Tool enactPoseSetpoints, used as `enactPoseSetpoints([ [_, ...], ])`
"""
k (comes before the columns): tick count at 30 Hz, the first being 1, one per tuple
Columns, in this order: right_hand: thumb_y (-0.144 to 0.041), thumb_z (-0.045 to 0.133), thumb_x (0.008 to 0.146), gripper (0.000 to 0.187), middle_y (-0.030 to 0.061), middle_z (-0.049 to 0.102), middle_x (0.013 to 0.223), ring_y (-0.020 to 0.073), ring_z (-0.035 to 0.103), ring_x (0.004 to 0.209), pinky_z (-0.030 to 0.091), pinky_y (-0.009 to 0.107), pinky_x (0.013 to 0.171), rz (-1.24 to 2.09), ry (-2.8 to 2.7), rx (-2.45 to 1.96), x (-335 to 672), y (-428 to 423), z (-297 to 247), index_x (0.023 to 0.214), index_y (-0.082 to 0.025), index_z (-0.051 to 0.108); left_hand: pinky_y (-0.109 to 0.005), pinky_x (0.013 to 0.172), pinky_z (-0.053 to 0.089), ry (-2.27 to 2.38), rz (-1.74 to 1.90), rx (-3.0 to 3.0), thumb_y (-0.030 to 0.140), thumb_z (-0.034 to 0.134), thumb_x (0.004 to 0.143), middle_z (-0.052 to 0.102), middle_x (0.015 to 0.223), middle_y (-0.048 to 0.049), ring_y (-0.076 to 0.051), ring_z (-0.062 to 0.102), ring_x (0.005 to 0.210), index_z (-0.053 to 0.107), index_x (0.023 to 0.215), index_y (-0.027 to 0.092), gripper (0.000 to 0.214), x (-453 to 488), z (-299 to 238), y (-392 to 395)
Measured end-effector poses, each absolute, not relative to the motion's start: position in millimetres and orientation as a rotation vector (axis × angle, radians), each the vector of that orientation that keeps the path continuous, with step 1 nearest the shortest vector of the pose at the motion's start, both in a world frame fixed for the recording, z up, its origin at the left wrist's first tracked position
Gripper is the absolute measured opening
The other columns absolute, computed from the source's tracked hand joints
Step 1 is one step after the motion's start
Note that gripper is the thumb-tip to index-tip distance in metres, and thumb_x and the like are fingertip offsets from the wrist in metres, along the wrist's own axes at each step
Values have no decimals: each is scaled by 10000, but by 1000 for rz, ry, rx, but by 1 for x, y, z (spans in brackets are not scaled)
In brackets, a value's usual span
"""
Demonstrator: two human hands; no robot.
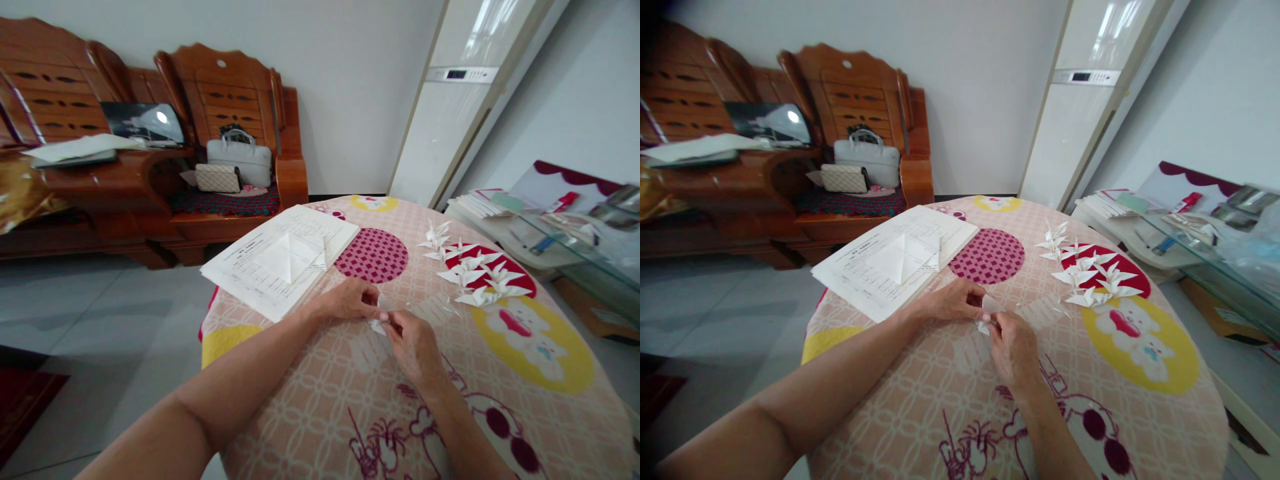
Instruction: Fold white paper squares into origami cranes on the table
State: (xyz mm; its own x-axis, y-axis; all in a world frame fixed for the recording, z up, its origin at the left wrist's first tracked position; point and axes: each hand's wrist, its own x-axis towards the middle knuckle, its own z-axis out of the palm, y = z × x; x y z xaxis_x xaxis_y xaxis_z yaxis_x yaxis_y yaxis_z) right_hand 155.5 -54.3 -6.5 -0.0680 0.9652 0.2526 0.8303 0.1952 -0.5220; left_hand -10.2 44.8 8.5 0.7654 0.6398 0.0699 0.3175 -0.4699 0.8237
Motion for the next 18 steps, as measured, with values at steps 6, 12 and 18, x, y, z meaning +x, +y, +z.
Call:
enactPoseSetpoints([
  [6, -169, 515, 825, 156, 56, 655, 735, 165, 580, 656, 379, 250, 591, 304, -1942, -1668, 157, -54, -8, 768, -163, 661, -182, 539, 343, 742, 472, 2079, 377, 679, 746, 641, 668, -8, -112, 553, 616, 711, 827, 111, 280, -12, 6, 45],
  [12, -198, 514, 819, 201, 70, 679, 742, 189, 611, 664, 430, 277, 622, 232, -1889, -1664, 156, -55, -12, 905, -160, 691, -178, 522, 337, 800, 484, 2070, 321, 686, 728, 630, 641, 6, -105, 544, 587, 702, 859, 124, 237, -10, 5, 46],
  [18, -218, 526, 817, 234, 79, 698, 751, 197, 632, 672, 455, 284, 626, 222, -1853, -1688, 157, -55, -15, 959, -153, 701, -181, 521, 356, 849, 484, 2011, 286, 678, 718, 646, 651, 2, -104, 548, 572, 712, 927, 128, 264, -9, 0, 47],
])
